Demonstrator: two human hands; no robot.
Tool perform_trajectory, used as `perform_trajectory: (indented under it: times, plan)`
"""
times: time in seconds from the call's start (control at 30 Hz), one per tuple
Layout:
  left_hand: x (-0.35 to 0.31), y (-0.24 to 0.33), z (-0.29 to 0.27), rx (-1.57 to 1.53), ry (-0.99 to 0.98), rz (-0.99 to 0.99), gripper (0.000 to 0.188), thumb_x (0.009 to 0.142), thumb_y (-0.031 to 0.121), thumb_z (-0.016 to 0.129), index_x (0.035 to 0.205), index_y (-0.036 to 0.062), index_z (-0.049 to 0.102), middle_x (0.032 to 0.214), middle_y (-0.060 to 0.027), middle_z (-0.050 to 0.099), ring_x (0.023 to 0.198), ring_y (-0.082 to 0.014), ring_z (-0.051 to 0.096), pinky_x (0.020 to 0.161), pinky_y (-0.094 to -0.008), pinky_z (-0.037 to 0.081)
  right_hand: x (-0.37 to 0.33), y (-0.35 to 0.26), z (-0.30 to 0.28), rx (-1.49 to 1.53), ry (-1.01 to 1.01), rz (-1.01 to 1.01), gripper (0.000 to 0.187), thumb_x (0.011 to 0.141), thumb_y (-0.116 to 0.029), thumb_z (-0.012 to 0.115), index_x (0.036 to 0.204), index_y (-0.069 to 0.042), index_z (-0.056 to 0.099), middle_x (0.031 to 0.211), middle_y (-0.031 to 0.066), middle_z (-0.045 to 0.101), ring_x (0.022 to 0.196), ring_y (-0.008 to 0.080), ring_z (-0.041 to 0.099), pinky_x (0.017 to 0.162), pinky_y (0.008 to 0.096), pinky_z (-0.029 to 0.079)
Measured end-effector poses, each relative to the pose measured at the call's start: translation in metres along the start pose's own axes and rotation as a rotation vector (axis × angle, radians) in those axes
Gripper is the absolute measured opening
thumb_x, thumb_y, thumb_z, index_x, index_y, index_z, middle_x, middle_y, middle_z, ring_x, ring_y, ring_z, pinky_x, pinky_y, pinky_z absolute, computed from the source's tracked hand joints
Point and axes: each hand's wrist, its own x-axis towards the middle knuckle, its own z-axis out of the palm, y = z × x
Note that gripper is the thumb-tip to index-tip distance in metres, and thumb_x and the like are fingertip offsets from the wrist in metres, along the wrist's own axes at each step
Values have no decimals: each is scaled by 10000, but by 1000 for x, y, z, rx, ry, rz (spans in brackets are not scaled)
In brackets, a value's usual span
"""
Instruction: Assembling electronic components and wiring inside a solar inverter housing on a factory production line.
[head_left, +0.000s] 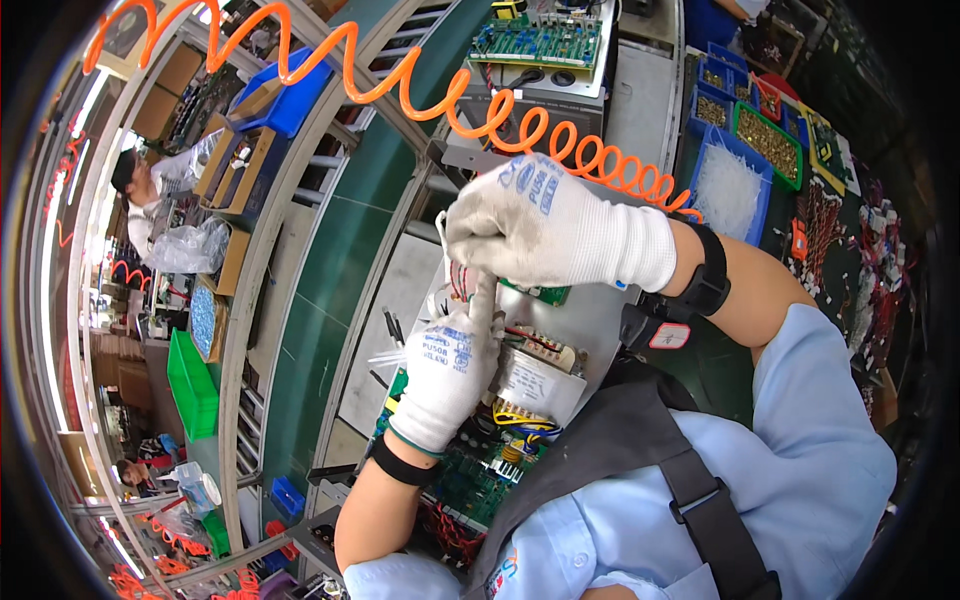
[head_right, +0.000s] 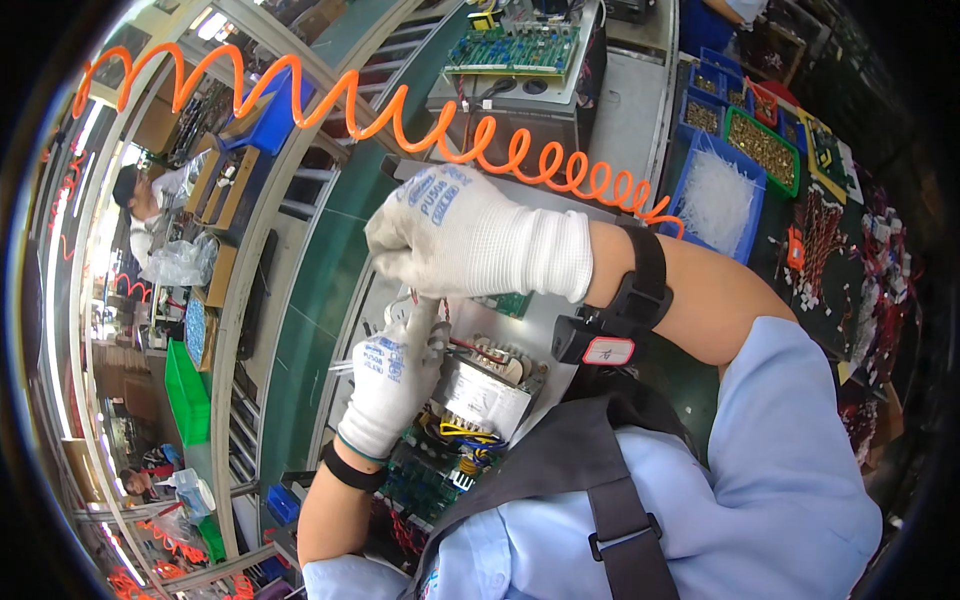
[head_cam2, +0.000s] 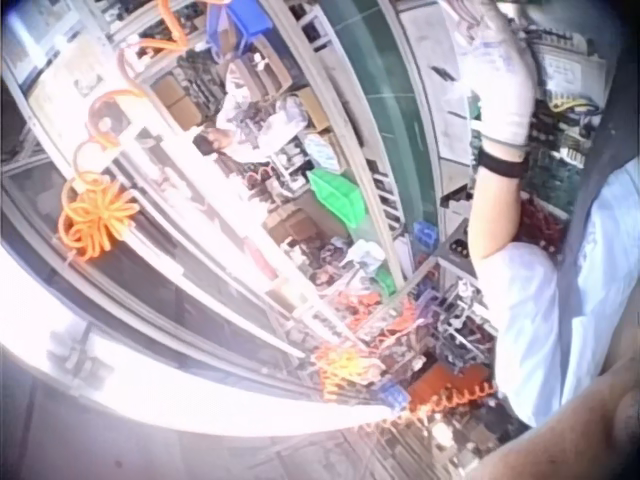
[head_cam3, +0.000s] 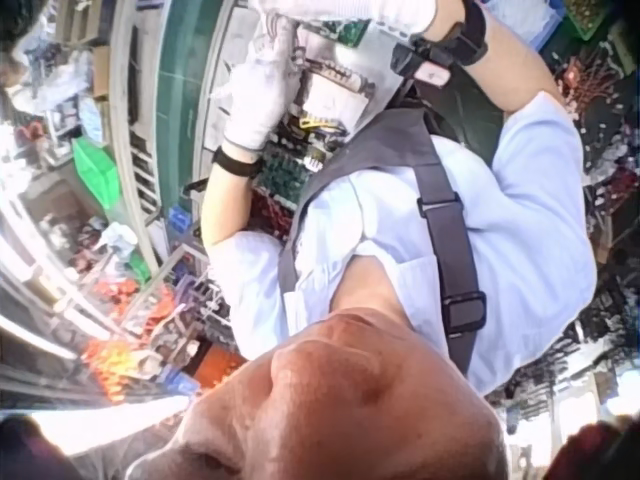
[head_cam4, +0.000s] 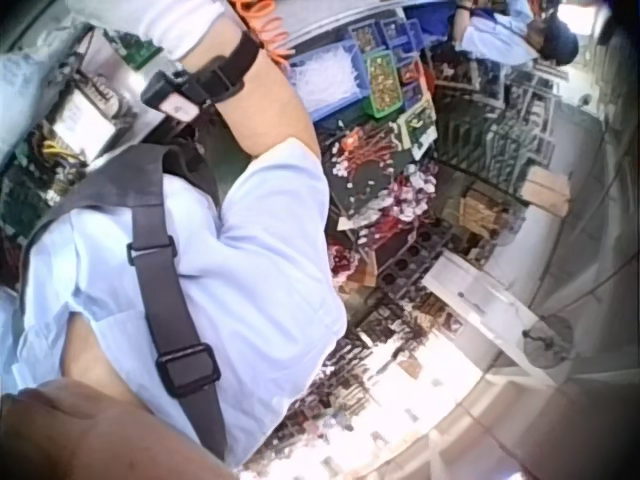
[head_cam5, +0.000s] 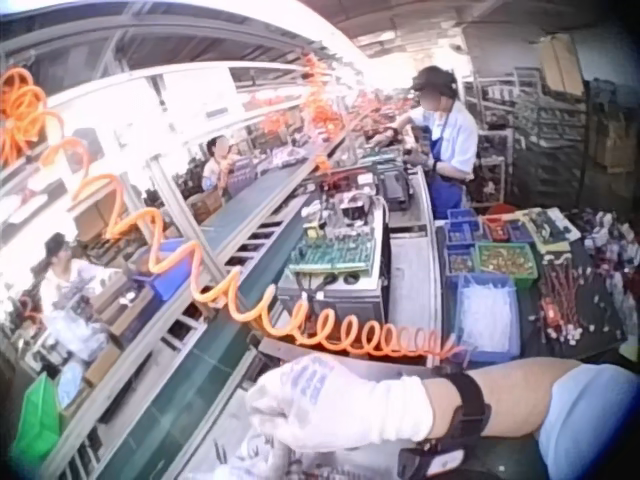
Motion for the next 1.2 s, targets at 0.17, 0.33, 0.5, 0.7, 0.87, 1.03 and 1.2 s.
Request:
perform_trajectory:
  times: [0.17, 0.33, 0.5, 0.7, 0.87, 1.03, 1.2]
  plan:
    - [4, -6, -16, -417, 51, -254, 443, 846, 292, 634, 1225, 70, 576, 779, -146, 675, 688, -297, 674, 604, -368, 519, -8, 31, -12, 133, -1, -157, 276, 799, -290, 633, 907, -39, 669, 802, 123, 655, 794, 241, 654, 725, 350, 491]
    - [33, -16, -23, -257, -16, -50, 432, 786, 385, 653, 1033, 32, 678, 761, -151, 668, 654, -287, 656, 662, -352, 510, 4, 26, -11, -749, -485, -289, 303, 691, -322, 708, 953, -170, 713, 875, 30, 594, 941, 222, 558, 851, 393, 398]
    - [49, -18, -21, -190, -272, -122, 349, 769, 312, 639, 980, 39, 692, 639, -107, 628, 571, -218, 630, 585, -324, 487, 28, 35, 11, -965, -612, -364, 205, 657, -326, 714, 762, -151, 690, 770, 34, 612, 840, 237, 586, 816, 372, 408]
    - [30, -32, 9, -591, -154, -275, 326, 802, 292, 630, 946, 3, 677, 619, -20, 575, 557, -77, 522, 540, -255, 431, 39, 40, 17, -600, -786, -355, 361, 672, -302, 765, 941, -72, 698, 809, 123, 666, 769, 296, 632, 742, 391, 472]
    - [28, -28, -23, -501, -299, -304, 335, 857, 323, 608, 918, -4, 641, 649, -32, 564, 611, -66, 514, 566, -266, 426, 47, 37, 6, -276, -954, -68, 404, 709, -272, 758, 1022, -32, 671, 881, 144, 679, 835, 307, 645, 757, 398, 488]
    - [16, -45, -28, -680, -297, -274, 329, 892, 302, 588, 1056, 27, 661, 648, -81, 565, 622, -109, 554, 603, -306, 466, 53, 42, 18, -273, -969, 0, 371, 716, -264, 750, 1003, -40, 680, 873, 145, 679, 832, 298, 647, 745, 402, 490]
    - [1, -27, -35, -416, -27, -19, 339, 846, 180, 591, 1174, 105, 636, 696, -126, 621, 641, -222, 628, 625, -333, 493, 50, 41, 17, -260, -885, -35, 310, 716, -246, 738, 940, -36, 692, 826, 148, 667, 818, 293, 644, 726, 403, 486]
